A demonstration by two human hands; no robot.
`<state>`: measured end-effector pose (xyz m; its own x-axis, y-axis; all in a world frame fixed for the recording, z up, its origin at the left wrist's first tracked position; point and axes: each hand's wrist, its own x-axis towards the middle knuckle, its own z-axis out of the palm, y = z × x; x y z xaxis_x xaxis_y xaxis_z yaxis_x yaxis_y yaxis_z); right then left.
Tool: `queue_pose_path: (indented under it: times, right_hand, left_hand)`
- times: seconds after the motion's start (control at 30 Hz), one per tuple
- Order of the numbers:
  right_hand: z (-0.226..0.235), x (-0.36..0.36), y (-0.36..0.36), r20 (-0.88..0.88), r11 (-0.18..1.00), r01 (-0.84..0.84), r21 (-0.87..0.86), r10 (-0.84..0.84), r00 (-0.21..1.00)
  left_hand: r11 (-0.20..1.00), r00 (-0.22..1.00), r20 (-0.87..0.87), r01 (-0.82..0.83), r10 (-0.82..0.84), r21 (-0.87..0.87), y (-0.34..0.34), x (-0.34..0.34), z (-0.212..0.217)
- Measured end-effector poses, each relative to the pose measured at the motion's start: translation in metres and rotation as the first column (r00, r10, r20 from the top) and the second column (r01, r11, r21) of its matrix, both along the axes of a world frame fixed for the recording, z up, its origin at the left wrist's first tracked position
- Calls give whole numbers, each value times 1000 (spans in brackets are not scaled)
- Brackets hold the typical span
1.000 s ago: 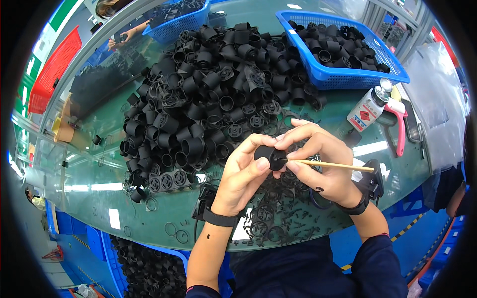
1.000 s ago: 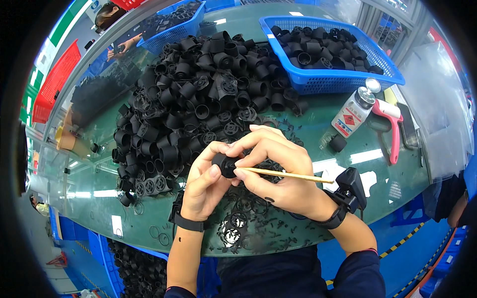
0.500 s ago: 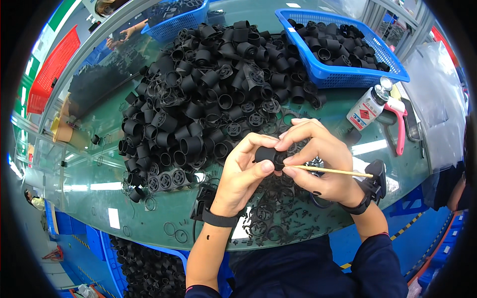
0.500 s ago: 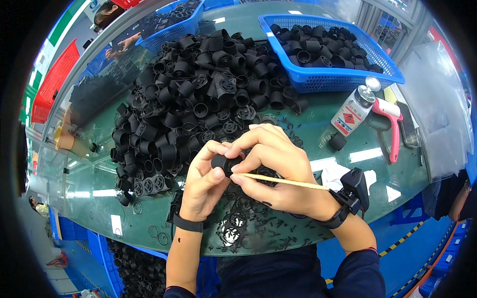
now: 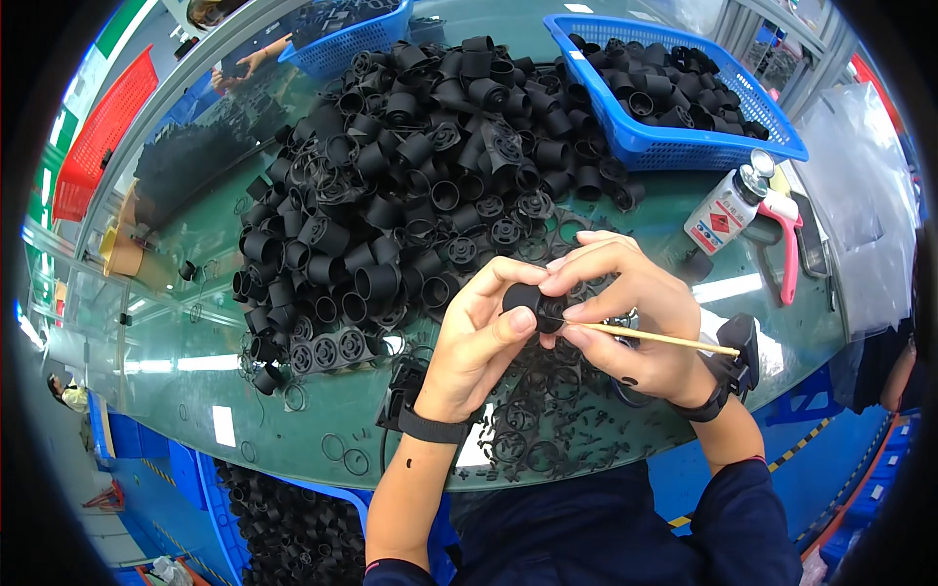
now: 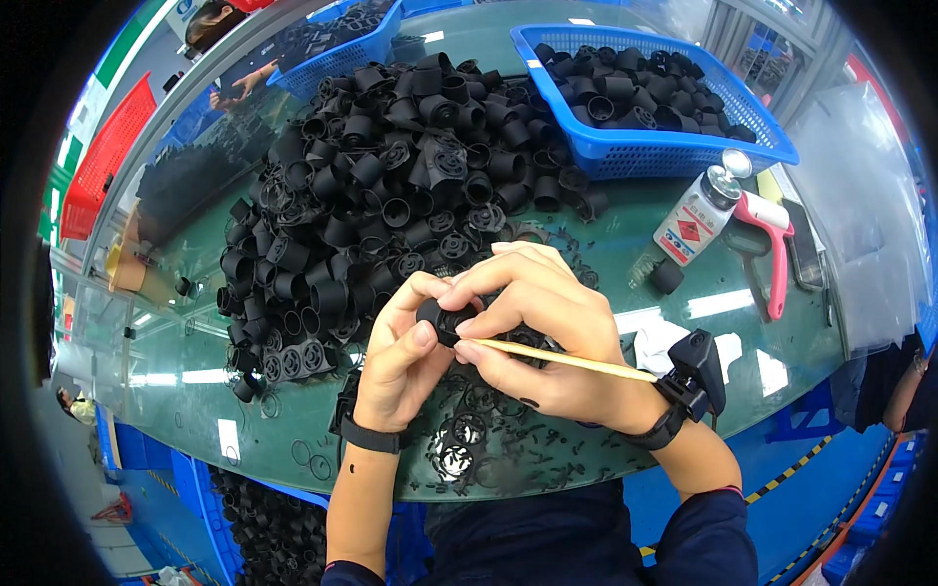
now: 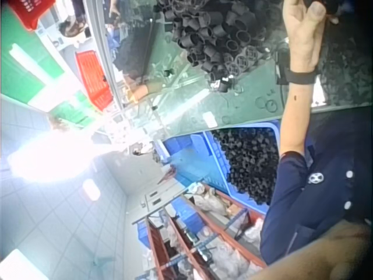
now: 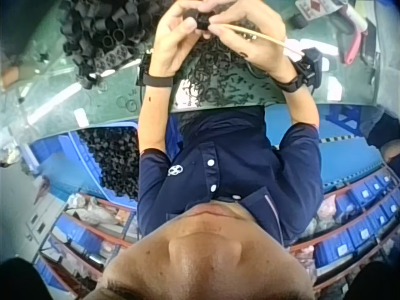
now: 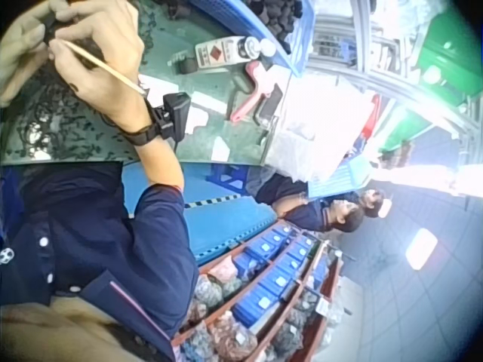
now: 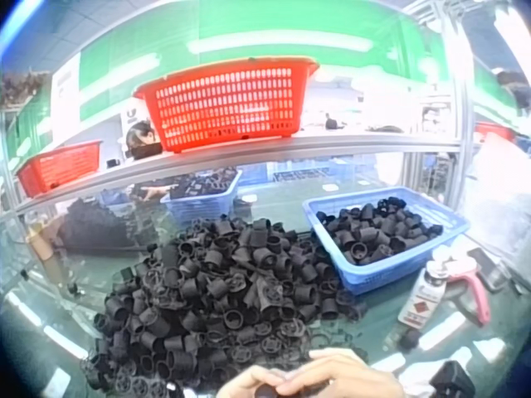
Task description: The worker is using a small wooden tool to inspect and possibly clean or trim small black plastic components at a factory workbench.
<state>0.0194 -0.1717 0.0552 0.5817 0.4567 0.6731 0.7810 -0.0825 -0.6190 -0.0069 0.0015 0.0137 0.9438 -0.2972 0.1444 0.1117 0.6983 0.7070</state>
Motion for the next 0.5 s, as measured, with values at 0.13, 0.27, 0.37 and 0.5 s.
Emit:
queue_pose_path:
  times: [0.13, 0.27, 0.37, 0.5]
  right_hand:
    - [0, 0, 1, 19, 1000, 0, -16, 0, 1000]
    - [1, 0, 1, 79, 998, 28, -58, -23, 997]
    - [-1, -2, 5, 327, 980, 156, -121, -109, 939]
    - [-11, -6, 8, 515, 944, 304, -127, -200, 834]
  left_hand:
    - [1000, 1000, -4, 0, 0, 11, 0, 0, 2]
    - [998, 1000, -7, -15, 15, 59, 0, 0, 1]
    - [985, 994, 9, -105, 105, 138, -3, 0, -1]
    - [990, 994, -9, -103, 104, 98, -4, 0, -3]
